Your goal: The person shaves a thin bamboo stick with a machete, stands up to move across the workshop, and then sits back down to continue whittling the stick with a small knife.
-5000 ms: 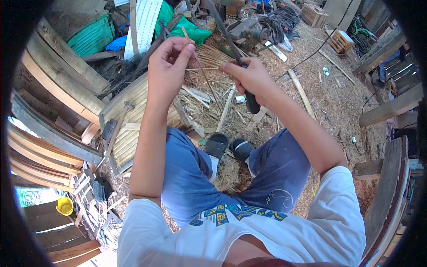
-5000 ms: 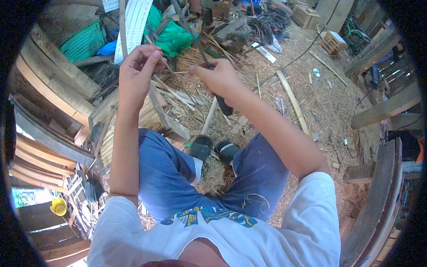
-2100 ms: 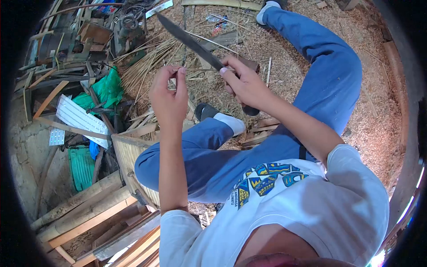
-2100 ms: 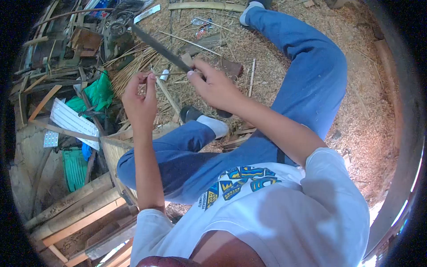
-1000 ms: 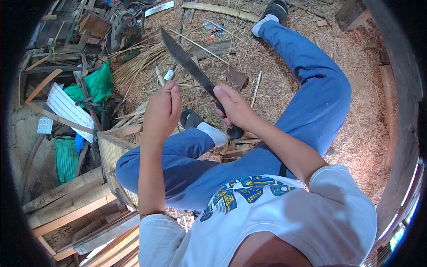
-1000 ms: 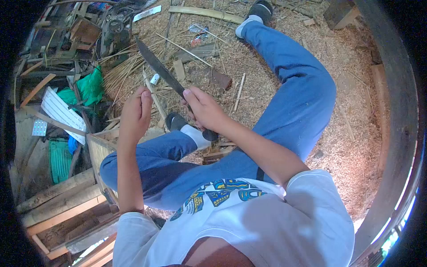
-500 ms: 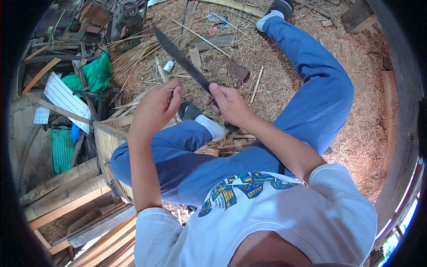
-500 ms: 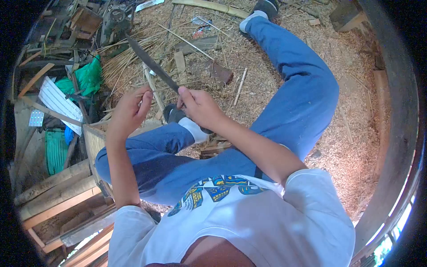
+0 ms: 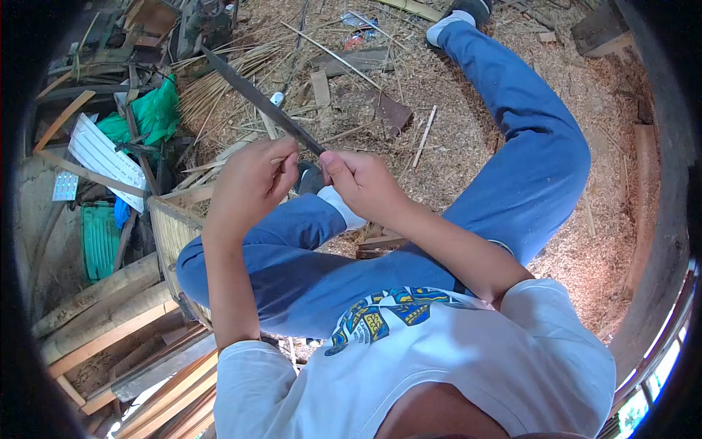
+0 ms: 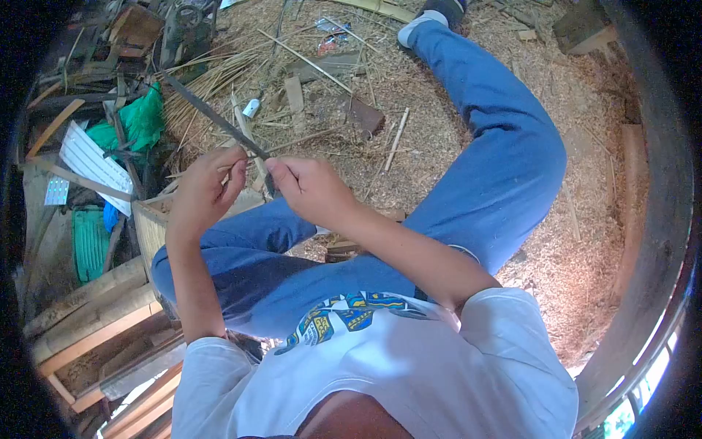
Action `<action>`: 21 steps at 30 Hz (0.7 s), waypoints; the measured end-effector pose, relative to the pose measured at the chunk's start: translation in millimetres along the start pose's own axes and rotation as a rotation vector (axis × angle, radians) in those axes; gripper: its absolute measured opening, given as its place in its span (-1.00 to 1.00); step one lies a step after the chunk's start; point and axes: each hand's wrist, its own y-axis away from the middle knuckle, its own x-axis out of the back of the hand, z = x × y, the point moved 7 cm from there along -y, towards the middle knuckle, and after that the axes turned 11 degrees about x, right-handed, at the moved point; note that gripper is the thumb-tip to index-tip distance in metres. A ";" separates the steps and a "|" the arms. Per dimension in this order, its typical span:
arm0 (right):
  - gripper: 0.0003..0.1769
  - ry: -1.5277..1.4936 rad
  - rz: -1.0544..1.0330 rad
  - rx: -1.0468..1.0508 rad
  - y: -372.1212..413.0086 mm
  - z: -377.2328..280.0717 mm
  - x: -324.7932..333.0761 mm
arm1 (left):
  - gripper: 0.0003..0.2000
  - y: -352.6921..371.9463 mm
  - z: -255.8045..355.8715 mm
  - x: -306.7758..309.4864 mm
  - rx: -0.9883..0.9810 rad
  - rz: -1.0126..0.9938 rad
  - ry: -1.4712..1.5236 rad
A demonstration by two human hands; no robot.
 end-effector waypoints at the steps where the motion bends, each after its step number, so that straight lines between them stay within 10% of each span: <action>1: -0.58 -0.009 -0.016 -0.024 0.0 1.2 -1.7 | -0.87 0.2 0.1 -0.3 -0.001 -0.007 -0.009; 21: -0.63 0.093 0.032 0.068 -9.4 -4.3 0.0 | -0.86 -0.5 -2.3 4.0 0.085 -0.085 -0.071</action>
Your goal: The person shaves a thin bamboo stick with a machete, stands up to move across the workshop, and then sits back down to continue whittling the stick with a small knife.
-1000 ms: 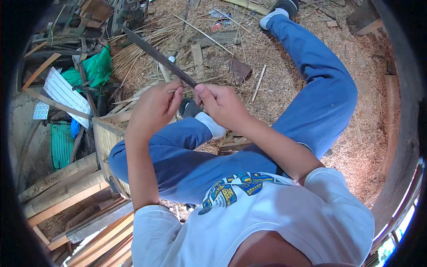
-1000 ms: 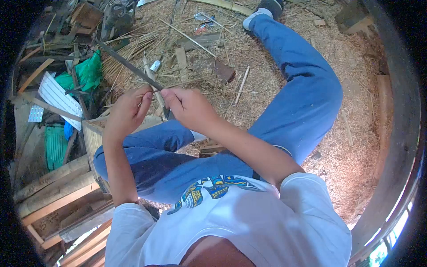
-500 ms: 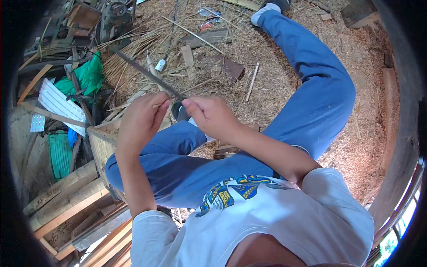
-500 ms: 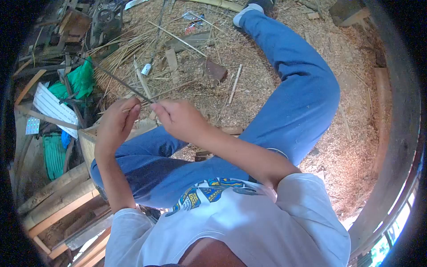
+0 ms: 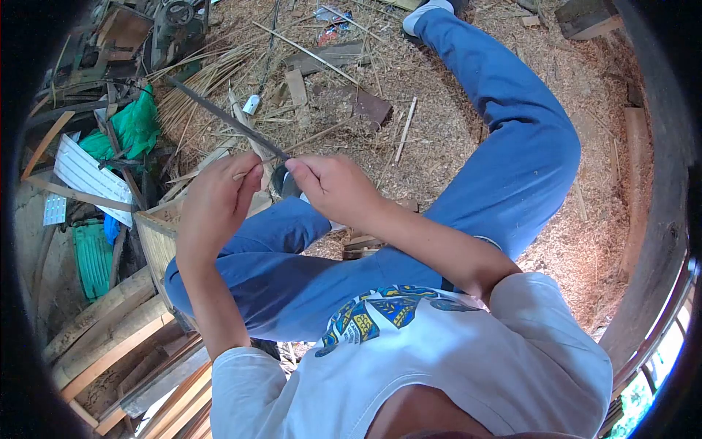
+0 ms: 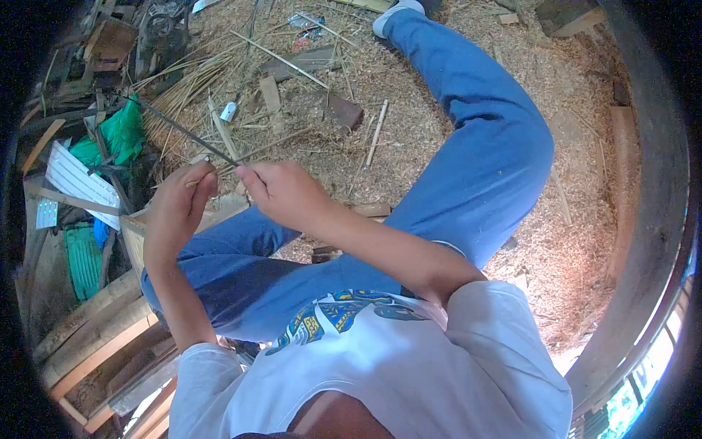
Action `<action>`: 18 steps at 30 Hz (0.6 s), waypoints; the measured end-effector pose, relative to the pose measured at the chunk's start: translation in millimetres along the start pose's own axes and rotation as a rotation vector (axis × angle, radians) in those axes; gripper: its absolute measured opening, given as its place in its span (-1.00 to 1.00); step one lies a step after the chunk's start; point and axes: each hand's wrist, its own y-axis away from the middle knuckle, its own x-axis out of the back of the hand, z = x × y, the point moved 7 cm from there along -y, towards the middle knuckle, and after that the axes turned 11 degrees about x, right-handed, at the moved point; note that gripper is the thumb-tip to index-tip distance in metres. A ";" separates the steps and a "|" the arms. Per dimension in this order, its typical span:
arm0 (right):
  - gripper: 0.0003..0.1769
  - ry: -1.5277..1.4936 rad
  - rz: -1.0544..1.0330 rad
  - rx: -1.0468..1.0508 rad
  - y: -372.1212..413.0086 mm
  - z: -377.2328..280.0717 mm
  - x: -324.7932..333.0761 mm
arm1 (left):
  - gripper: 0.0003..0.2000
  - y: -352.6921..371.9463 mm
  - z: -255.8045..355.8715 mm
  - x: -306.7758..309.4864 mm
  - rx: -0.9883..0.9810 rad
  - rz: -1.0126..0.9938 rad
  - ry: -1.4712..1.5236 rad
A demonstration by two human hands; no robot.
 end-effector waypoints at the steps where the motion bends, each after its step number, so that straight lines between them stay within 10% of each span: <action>1: -0.63 0.010 -0.007 -0.017 -0.1 0.5 -0.4 | -0.86 -0.8 0.8 -0.1 -0.005 0.001 0.014; 18: -0.55 0.030 0.025 -0.068 1.1 13.6 7.3 | -0.86 -5.8 0.7 -1.7 -0.058 0.068 0.027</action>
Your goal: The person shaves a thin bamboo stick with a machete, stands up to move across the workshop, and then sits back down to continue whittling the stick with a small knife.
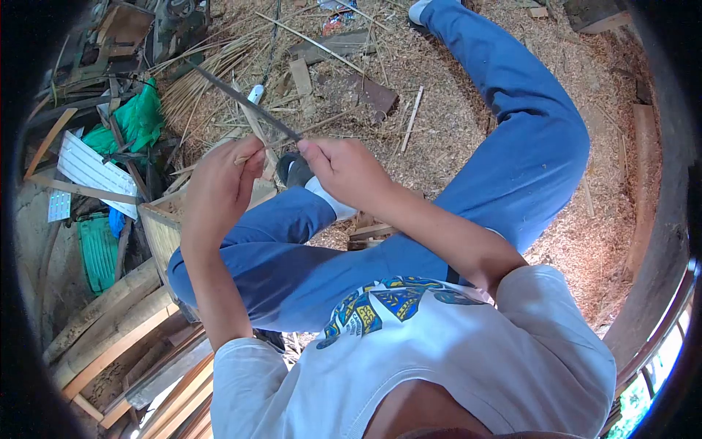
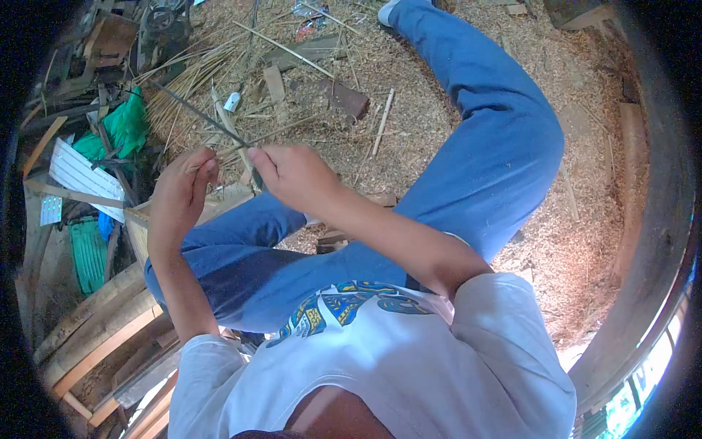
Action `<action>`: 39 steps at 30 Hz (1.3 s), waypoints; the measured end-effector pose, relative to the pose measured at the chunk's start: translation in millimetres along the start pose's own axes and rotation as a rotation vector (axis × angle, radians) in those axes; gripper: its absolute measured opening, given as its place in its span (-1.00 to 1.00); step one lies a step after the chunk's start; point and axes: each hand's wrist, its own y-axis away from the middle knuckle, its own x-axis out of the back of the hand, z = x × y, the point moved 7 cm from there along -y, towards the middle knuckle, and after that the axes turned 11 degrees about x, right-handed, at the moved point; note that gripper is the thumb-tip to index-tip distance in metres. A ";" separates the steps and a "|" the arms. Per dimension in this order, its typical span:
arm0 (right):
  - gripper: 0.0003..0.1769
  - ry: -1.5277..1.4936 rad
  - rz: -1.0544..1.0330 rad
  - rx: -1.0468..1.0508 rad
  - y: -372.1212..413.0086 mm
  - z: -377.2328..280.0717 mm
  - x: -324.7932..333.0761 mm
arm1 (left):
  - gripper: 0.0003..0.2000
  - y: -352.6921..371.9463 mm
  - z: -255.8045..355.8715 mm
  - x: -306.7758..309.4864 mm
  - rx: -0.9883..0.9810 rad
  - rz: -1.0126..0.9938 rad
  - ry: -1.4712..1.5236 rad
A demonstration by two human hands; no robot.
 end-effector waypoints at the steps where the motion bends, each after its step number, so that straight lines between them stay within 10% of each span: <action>1: -0.55 -0.005 -0.021 -0.023 -0.8 -0.7 0.4 | -0.87 -1.3 0.9 0.9 -0.008 0.003 0.000; 39: -0.53 0.102 -0.049 -0.010 -7.4 18.1 -2.0 | -0.79 -1.4 -21.2 -1.6 0.111 -0.052 0.024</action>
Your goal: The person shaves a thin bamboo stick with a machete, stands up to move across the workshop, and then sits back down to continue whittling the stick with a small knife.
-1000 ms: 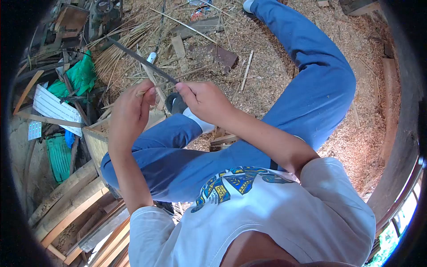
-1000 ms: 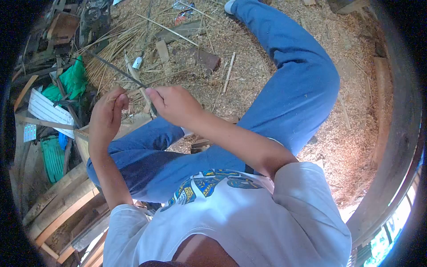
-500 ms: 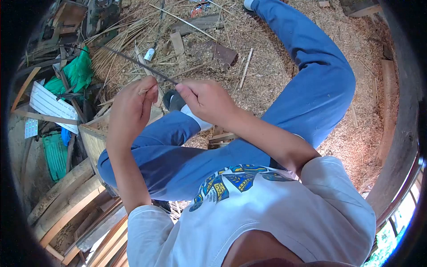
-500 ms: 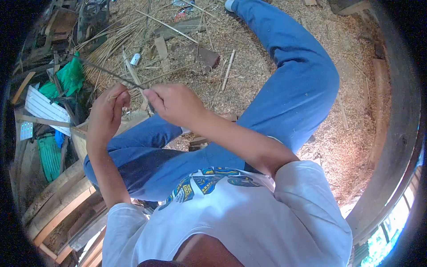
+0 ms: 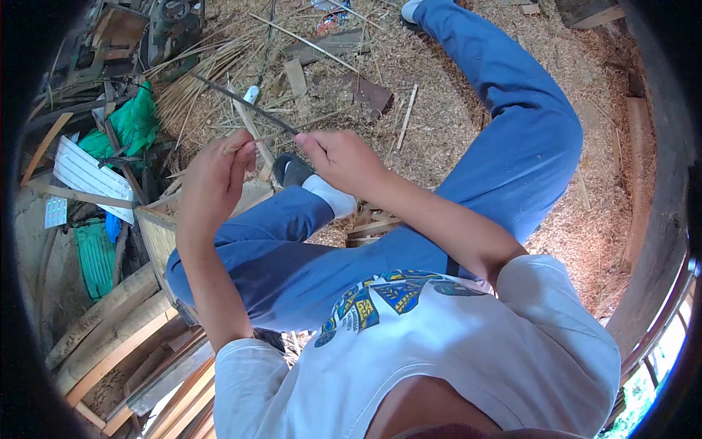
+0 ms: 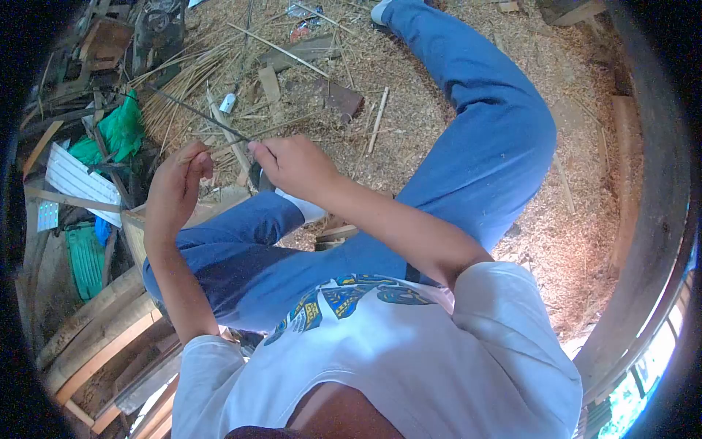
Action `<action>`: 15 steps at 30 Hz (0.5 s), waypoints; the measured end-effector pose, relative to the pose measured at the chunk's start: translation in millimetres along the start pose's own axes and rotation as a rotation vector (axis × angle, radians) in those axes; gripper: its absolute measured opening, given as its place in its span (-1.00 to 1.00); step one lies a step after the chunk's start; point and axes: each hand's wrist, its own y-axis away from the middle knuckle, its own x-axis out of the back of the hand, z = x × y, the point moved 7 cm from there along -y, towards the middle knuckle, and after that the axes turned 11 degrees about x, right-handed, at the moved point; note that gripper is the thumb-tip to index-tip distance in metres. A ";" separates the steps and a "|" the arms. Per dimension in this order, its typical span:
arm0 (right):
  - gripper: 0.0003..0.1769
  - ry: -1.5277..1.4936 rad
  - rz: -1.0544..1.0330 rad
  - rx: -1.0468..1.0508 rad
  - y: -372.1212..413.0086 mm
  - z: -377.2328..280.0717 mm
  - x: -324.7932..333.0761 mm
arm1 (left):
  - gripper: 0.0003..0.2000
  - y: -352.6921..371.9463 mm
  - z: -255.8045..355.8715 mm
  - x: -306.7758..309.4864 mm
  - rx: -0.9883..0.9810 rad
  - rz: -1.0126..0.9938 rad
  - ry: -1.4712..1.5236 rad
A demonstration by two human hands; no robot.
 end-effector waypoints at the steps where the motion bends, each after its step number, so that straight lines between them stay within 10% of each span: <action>1: -0.54 0.018 -0.015 -0.002 0.1 -1.6 0.6 | -0.79 -0.7 2.3 -0.1 -0.011 0.003 0.002; 15: -0.51 -0.035 0.043 0.001 4.8 -6.6 10.6 | -0.82 0.0 28.8 -1.5 -0.091 0.010 0.012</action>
